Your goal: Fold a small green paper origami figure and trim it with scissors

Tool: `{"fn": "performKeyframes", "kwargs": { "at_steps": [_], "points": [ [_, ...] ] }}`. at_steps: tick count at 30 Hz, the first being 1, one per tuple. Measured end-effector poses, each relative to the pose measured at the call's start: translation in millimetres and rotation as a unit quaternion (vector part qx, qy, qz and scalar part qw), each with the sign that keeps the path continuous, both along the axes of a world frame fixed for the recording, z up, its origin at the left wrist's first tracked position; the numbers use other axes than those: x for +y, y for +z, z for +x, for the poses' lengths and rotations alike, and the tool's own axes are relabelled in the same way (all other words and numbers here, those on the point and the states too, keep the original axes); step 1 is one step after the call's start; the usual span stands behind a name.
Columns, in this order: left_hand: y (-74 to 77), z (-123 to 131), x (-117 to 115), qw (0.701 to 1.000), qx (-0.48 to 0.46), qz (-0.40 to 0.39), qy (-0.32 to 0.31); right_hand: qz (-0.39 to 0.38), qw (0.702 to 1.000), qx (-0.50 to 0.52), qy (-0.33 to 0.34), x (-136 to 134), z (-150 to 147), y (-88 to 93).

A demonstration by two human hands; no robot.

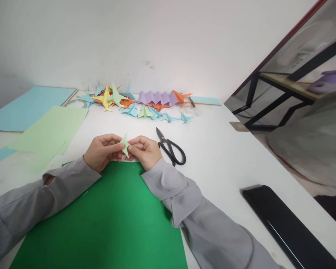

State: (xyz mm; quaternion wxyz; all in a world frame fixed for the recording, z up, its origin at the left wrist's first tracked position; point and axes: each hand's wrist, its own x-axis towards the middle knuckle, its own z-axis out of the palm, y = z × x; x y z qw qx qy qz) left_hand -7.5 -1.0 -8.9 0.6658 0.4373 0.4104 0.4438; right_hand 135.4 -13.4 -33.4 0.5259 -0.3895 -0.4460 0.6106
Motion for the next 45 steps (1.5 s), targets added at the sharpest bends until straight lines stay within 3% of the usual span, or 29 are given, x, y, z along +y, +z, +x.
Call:
{"fn": "performKeyframes", "kwargs": {
  "at_steps": [16, 27, 39, 45],
  "points": [
    [-0.1, -3, 3, 0.999, 0.034, -0.029, -0.022, -0.052, 0.999, 0.011, -0.001, 1, -2, 4.7],
    [0.5, -3, 2, 1.000, 0.018, -0.008, -0.003, -0.010, 0.995, -0.095, 0.025, 1, -7, 9.5],
    [2.3, -2, 2, 1.000, 0.014, 0.007, -0.003, -0.015, 0.999, -0.027, 0.045, -2, -5, 9.1],
    [1.7, -3, 1, 1.000, 0.004, 0.007, -0.009, 0.011, 0.995, -0.077, 0.062, 0, -6, 11.0]
  ]
}}
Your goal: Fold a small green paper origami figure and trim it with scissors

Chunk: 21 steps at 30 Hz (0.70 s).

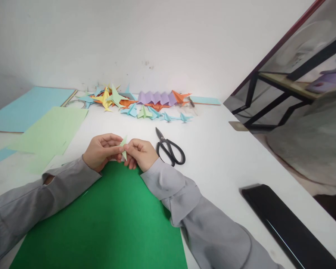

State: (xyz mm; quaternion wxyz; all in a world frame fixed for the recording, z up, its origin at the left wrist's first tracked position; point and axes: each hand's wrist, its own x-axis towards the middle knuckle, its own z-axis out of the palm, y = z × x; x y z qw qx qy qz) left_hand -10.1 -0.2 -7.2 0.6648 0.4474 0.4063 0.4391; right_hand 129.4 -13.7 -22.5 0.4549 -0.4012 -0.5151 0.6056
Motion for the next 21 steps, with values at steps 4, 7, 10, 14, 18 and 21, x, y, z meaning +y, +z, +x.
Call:
{"fn": "performKeyframes", "kwargs": {
  "at_steps": [4, 7, 10, 14, 18, 21],
  "points": [
    [1.2, -2.4, 1.4, 0.998, -0.045, -0.027, -0.019, 0.010, 0.999, 0.035, -0.021, -0.1, 1.5, -2.5],
    [2.0, -3.4, 3.3, 0.995, -0.074, -0.050, -0.033, 0.017, 0.998, 0.039, -0.036, -0.5, 2.2, -4.1],
    [1.4, -2.4, 3.6, 0.996, -0.055, -0.038, -0.052, 0.019, 0.998, 0.036, -0.038, -0.7, 1.4, -4.4],
    [0.0, -0.6, 2.4, 0.997, 0.002, -0.009, -0.081, 0.006, 0.999, 0.029, -0.032, -1.1, 0.9, -3.7],
    [-1.1, -1.5, 2.0, 0.996, 0.006, -0.020, -0.090, -0.009, 1.000, 0.017, -0.024, -1.2, 2.0, -2.4],
    [-1.5, -2.4, 2.5, 0.996, 0.005, -0.027, -0.088, -0.021, 0.999, 0.020, -0.022, -0.4, 2.3, -1.6]
  ]
}}
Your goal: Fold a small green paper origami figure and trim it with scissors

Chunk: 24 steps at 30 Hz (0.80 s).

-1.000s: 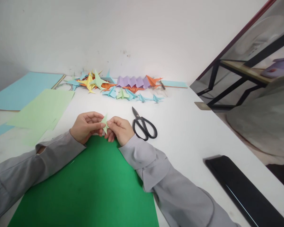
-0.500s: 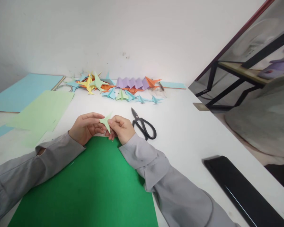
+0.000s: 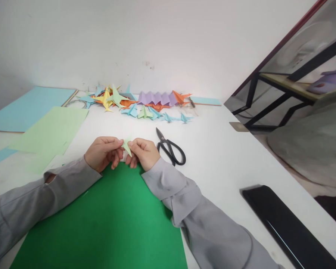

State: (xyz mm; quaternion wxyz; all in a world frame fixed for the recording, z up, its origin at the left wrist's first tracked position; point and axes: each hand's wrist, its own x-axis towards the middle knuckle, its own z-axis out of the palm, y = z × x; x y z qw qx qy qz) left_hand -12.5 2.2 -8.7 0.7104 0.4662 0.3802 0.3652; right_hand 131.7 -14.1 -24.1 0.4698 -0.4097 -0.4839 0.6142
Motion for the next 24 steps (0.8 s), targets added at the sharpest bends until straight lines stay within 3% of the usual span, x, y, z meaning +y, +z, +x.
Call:
{"fn": "performKeyframes", "kwargs": {
  "at_steps": [15, 24],
  "points": [
    [-0.1, -2.9, -3.6, 0.998, 0.022, 0.057, -0.026, 0.047, 0.998, -0.020, 0.023, -5.0, -2.6, 3.5],
    [4.6, -2.0, -5.9, 0.998, -0.005, 0.039, -0.050, -0.004, 0.992, 0.039, 0.117, 1.5, 7.1, 3.9]
  ]
}}
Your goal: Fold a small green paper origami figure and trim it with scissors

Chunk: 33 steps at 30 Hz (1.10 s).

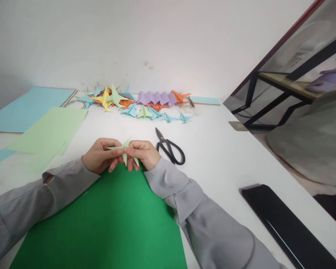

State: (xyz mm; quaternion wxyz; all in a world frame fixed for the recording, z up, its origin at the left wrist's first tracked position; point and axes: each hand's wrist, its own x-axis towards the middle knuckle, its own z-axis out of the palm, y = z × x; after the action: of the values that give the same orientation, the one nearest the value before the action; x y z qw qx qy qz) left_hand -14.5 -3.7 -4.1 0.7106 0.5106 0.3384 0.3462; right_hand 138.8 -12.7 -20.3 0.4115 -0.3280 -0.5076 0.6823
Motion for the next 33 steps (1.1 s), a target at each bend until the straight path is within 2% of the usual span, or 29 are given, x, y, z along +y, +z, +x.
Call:
{"fn": "performKeyframes", "kwargs": {
  "at_steps": [2, 7, 11, 13, 17, 21, 23, 28, 33],
  "points": [
    [0.8, 0, 0, 1.000, -0.007, -0.008, 0.000, -0.002, 1.000, 0.008, 0.006, 0, 0, -0.9],
    [0.7, -2, 2, 0.999, -0.025, -0.042, -0.015, 0.034, 0.999, -0.006, -0.033, -4, -4, 1.0],
    [-0.3, -7, 3, 0.989, -0.016, -0.076, -0.123, 0.037, 0.997, -0.062, 0.008, -9, -1, 7.2],
    [-0.6, -8, 3, 0.985, -0.001, -0.077, -0.157, 0.044, 0.993, -0.101, 0.028, -10, 1, 10.2],
    [0.8, -9, 3, 0.986, 0.018, -0.064, -0.151, 0.043, 0.988, -0.143, 0.050, -10, 4, 12.2],
    [3.2, -9, 4, 0.979, 0.035, -0.072, -0.190, 0.037, 0.987, -0.140, 0.074, -8, 5, 11.6],
    [3.0, -9, 4, 0.980, 0.038, -0.058, -0.186, 0.032, 0.987, -0.136, 0.078, -8, 6, 12.5],
    [2.1, -11, 1, 0.985, 0.033, -0.019, -0.170, 0.000, 0.993, -0.092, 0.075, -11, 6, 17.5],
    [3.8, -9, -3, 0.983, -0.005, -0.051, -0.175, -0.041, 0.996, -0.039, 0.072, -14, 3, 14.1]
  ]
}}
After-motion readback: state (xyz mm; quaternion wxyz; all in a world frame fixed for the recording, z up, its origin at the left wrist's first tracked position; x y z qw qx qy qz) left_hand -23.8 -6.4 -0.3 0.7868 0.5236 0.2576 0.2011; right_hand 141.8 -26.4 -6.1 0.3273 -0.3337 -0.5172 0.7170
